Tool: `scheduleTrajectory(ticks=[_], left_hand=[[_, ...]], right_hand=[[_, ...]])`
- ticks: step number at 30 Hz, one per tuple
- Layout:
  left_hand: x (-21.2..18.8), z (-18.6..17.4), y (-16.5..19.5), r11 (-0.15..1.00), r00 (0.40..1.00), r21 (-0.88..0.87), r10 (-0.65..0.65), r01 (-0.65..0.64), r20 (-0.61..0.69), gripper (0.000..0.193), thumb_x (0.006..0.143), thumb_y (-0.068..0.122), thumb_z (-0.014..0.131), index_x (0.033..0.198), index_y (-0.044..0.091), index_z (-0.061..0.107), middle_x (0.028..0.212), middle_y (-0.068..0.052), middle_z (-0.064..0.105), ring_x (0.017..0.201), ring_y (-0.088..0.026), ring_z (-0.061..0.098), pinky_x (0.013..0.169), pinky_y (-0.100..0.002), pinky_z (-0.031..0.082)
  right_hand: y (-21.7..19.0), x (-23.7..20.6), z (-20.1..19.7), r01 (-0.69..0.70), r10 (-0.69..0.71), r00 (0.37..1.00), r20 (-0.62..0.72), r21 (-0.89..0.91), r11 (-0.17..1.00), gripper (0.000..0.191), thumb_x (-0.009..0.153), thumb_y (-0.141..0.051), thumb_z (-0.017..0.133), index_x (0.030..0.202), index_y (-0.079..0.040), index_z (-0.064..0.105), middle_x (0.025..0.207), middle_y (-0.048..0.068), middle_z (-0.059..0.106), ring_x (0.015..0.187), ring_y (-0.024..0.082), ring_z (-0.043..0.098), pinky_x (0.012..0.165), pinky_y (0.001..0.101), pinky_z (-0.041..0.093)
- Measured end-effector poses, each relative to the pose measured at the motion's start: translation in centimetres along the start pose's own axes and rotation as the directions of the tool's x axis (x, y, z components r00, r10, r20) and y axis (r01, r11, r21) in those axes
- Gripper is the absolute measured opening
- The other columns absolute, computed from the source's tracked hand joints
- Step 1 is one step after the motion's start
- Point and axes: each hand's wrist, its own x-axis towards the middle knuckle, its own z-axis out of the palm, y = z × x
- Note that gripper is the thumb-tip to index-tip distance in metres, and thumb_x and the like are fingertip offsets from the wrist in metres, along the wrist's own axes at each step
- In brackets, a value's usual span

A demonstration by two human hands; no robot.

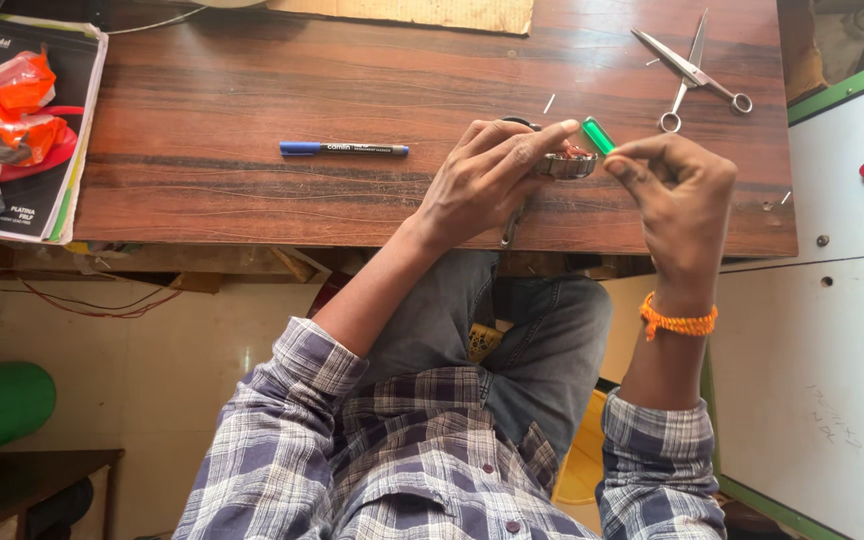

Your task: The person sits at a workbench repairing an electric motor armature with copper windings. They hold the armature, use a green-handled screwdriver to work on it, and manipulate small wires and components by hand, turning the armature to reach different sides.

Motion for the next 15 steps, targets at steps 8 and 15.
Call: scheduleTrajectory(ticks=[8, 15], left_hand=[[0.2, -0.2, 0.4, 1.0, 1.0, -0.011, -0.014, 0.014, -0.021, 0.043, 0.094, 0.015, 0.079, 0.134, 0.017, 0.063, 0.131, 0.004, 0.068, 0.117, -0.02, 0.063, 0.106, -0.036, 0.051], [0.1, -0.4, 0.0, 0.998, 0.999, 0.049, 0.025, -0.026, 0.028, 0.04, 0.096, 0.015, 0.075, 0.133, 0.028, 0.065, 0.135, 0.009, 0.062, 0.124, -0.016, 0.059, 0.108, -0.035, 0.05]], right_hand=[[-0.7, -3.3, 3.5, 0.029, -0.025, 0.998, 0.052, -0.091, 0.995, 0.008, 0.091, -0.001, 0.081, 0.098, -0.001, 0.078, 0.065, 0.0, 0.056, 0.06, 0.002, 0.042, 0.053, 0.0237, 0.033], [1.0, -4.1, 4.7, 0.103, -0.11, 0.99, -0.084, -0.09, 0.991, 0.006, 0.094, 0.004, 0.077, 0.099, 0.0, 0.077, 0.068, -0.005, 0.059, 0.059, 0.0, 0.04, 0.052, 0.0247, 0.033]])
